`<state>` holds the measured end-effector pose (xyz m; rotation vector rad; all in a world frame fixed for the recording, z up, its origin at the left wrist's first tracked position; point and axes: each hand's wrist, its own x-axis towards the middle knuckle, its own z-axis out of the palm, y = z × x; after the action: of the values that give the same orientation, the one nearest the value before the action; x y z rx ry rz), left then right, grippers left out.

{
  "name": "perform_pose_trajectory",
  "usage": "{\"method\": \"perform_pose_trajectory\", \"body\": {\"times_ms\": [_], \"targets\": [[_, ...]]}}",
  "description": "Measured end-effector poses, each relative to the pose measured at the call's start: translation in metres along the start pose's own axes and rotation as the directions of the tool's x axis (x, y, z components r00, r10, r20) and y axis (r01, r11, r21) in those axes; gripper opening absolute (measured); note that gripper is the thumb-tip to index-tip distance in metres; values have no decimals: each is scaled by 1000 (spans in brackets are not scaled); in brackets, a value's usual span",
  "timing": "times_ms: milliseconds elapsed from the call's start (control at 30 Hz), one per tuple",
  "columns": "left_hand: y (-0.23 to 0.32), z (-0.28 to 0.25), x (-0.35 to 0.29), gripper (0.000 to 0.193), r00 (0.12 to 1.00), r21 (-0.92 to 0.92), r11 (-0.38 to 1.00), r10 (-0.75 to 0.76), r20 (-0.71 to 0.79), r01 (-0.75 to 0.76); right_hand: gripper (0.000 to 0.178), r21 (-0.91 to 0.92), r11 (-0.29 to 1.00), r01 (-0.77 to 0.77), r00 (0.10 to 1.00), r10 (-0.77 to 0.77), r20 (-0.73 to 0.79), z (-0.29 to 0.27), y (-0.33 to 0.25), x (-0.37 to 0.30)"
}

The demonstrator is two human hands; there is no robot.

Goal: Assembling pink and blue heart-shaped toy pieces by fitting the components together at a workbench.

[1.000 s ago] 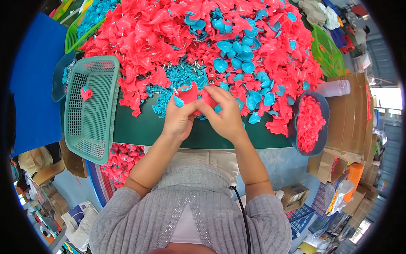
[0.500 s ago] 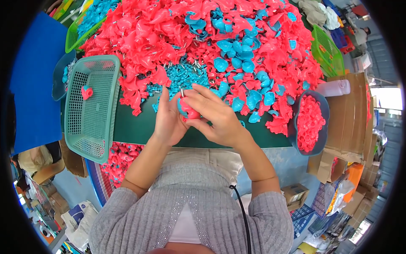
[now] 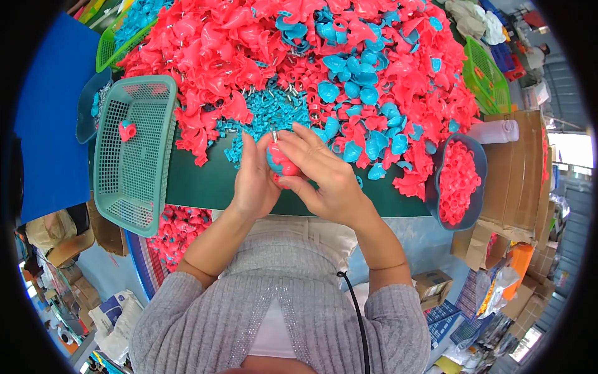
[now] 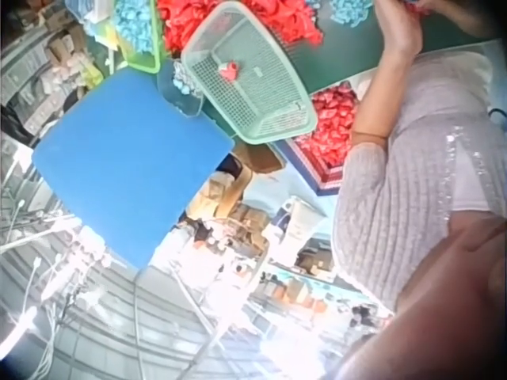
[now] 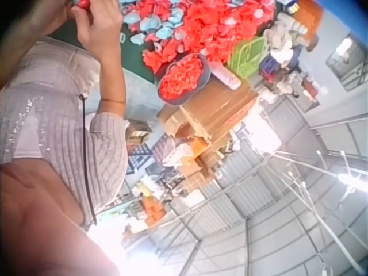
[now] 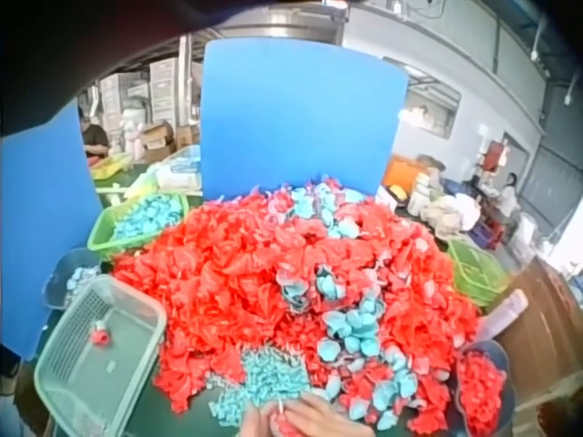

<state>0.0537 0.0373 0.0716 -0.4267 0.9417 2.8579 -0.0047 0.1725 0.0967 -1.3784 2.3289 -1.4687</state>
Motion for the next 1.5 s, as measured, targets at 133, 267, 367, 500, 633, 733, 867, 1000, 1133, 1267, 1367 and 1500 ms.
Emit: {"method": "perform_pose_trajectory", "body": {"times_ms": [133, 267, 367, 500, 633, 733, 867, 1000, 1133, 1267, 1367, 1500], "targets": [[1, 7, -4, 56, 998, -55, 998, 35, -51, -38, 50, -17, 1000, 3, 1000, -3, -1, 4, 3, 0], [-5, -6, -7, 44, 991, 114, 984, 135, 7, -135, 53, 27, 997, 67, 998, -67, 8, 7, 10, 0], [-8, -5, -5, 39, 976, 128, 968, 205, 79, -214, 51, 19, 996, 82, 996, -81, -32, 8, 7, -1], [-14, -10, -1, 45, 963, 74, 964, 249, 108, -257, 49, -61, 988, 140, 988, -143, -52, 6, 2, 2], [-16, -11, -3, 61, 940, 174, 928, 305, 156, -330, 47, -105, 983, 152, 986, -158, -50, 4, -6, -1], [-14, -10, -4, 71, 948, 201, 930, 284, 144, -309, 45, -152, 973, 172, 981, -184, -68, 4, -9, -4], [-13, -9, -8, 71, 956, 203, 938, 256, 141, -281, 47, -224, 949, 221, 968, -242, -71, 3, -12, -7], [-13, -8, -11, 71, 943, 199, 925, 298, 144, -323, 47, -254, 943, 215, 968, -241, -75, 3, -14, -8], [-13, -12, -11, 65, 928, 223, 907, 315, 200, -356, 47, -251, 942, 223, 968, -244, -56, 2, -11, -8], [-10, -9, -11, 58, 901, 304, 851, 375, 219, -428, 46, -131, 977, 168, 984, -175, -42, 2, -11, -7], [-7, -8, -12, 51, 894, 365, 816, 399, 204, -448, 43, 151, 985, 85, 980, -55, -193, 6, -8, -11], [-8, -3, -15, 43, 920, 383, 839, 328, 214, -388, 31, 659, 702, -272, 907, 416, -69, 4, 9, -13]]}}
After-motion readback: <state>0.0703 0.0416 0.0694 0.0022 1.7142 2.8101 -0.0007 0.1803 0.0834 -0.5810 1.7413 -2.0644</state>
